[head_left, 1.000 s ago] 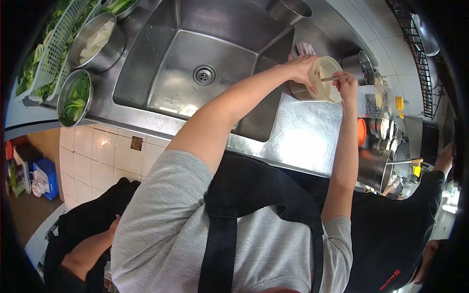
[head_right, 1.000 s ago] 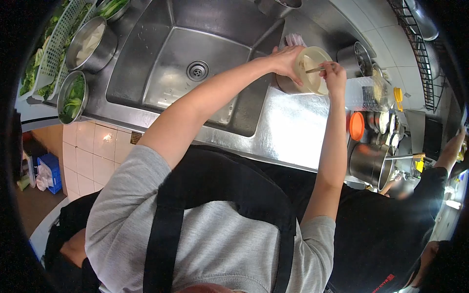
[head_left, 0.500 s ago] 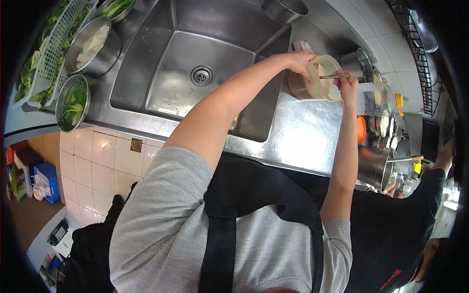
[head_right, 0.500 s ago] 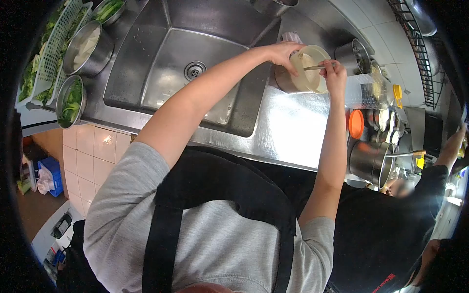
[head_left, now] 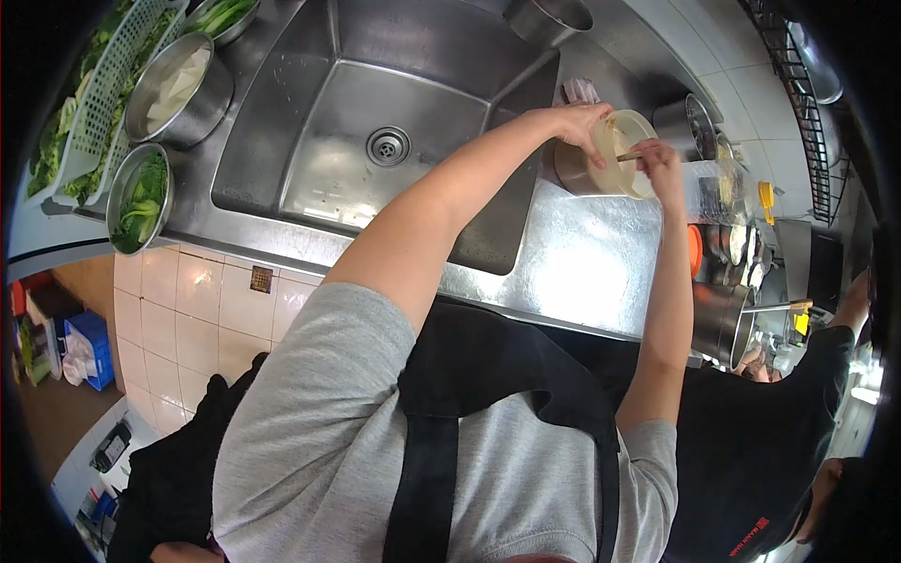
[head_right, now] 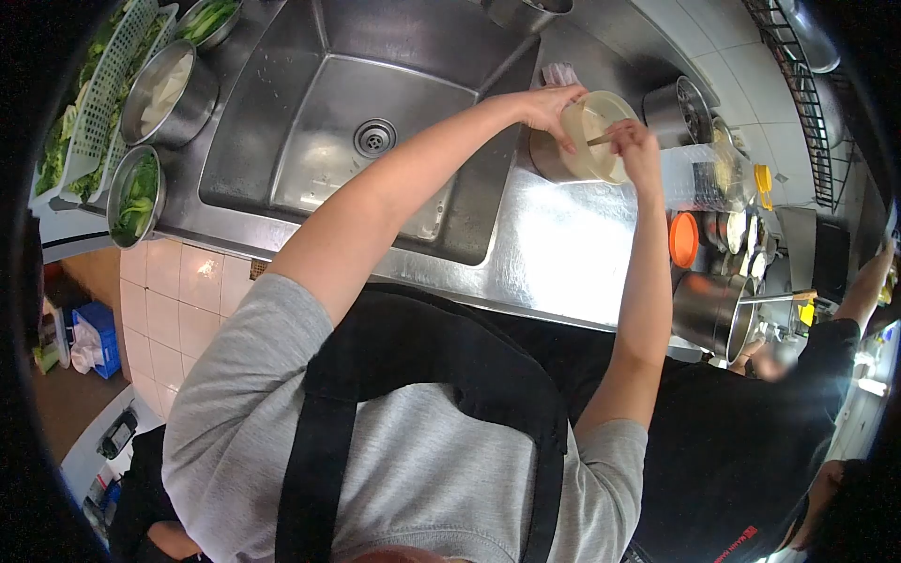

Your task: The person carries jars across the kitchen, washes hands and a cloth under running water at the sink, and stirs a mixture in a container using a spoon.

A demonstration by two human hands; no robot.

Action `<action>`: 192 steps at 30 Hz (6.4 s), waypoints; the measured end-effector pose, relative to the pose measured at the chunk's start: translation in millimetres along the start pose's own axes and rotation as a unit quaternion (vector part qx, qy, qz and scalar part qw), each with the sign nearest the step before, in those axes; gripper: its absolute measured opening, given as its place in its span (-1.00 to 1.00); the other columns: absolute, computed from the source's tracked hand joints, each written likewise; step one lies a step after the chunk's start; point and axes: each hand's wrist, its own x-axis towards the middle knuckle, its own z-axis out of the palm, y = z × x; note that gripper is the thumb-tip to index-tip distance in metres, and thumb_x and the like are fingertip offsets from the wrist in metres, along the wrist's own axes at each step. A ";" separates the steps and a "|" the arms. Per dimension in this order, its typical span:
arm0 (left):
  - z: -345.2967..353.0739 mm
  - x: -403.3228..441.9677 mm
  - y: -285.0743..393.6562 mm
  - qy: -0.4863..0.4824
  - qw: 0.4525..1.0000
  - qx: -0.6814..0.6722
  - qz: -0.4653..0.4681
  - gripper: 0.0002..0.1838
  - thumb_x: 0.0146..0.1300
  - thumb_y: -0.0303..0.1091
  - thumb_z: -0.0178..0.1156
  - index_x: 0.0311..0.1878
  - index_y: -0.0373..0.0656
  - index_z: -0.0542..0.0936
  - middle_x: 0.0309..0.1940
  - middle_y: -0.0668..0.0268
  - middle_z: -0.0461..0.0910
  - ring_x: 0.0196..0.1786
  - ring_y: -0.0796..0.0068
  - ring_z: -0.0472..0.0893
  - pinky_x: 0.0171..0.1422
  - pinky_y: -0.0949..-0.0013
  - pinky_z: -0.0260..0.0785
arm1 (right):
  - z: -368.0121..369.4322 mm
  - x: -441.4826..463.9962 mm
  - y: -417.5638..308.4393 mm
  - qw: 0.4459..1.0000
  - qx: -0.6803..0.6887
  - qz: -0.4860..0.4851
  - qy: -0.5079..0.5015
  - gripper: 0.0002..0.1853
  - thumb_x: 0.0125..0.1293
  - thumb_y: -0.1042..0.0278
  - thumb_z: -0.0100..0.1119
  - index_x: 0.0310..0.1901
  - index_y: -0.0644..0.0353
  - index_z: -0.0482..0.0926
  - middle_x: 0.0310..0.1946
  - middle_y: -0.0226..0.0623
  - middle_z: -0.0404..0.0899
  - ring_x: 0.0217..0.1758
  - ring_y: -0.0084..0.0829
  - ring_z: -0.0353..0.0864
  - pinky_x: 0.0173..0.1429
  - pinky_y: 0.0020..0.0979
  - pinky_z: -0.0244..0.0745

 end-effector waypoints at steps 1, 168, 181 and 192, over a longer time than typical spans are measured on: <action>-1.6 4.2 -3.4 -0.031 0.999 -0.018 0.021 0.15 -0.55 0.04 0.53 0.20 -0.22 0.18 0.13 0.10 0.33 0.21 0.21 0.30 0.31 0.23 0.06 | 1.9 -0.2 2.2 0.999 -0.023 0.010 -0.048 -0.81 0.26 0.41 -0.03 -0.42 0.30 0.54 -0.65 -0.42 0.47 -0.61 -0.70 0.37 -0.52 -0.64 0.24; 7.3 6.3 0.7 -0.005 0.999 -0.028 0.023 0.12 -0.50 -0.02 0.54 0.18 -0.30 0.20 0.13 0.06 0.32 0.19 0.22 0.34 0.25 0.35 0.19 | -10.3 0.5 1.2 0.990 -0.045 0.096 -0.088 -0.76 0.30 0.35 -0.05 -0.36 0.32 0.54 -0.70 -0.43 0.43 -0.68 -0.70 0.30 -0.60 -0.63 0.16; 22.3 8.6 -12.8 0.033 0.997 -0.046 0.056 0.11 -0.46 -0.09 0.55 0.21 -0.31 0.17 0.15 0.08 0.33 0.20 0.25 0.33 0.26 0.37 0.17 | -2.0 8.1 4.5 0.996 0.015 0.091 0.020 -0.78 0.29 0.34 -0.03 -0.36 0.29 0.55 -0.67 -0.41 0.45 -0.69 -0.68 0.29 -0.60 -0.63 0.13; 3.6 0.7 6.2 -0.025 0.998 0.033 -0.037 0.10 -0.50 0.03 0.52 0.17 -0.27 0.22 0.14 0.09 0.35 0.21 0.22 0.33 0.23 0.34 0.18 | -11.6 10.5 4.6 0.988 0.078 0.108 0.079 -0.77 0.28 0.29 0.01 -0.38 0.27 0.56 -0.69 -0.46 0.44 -0.71 -0.70 0.25 -0.60 -0.64 0.11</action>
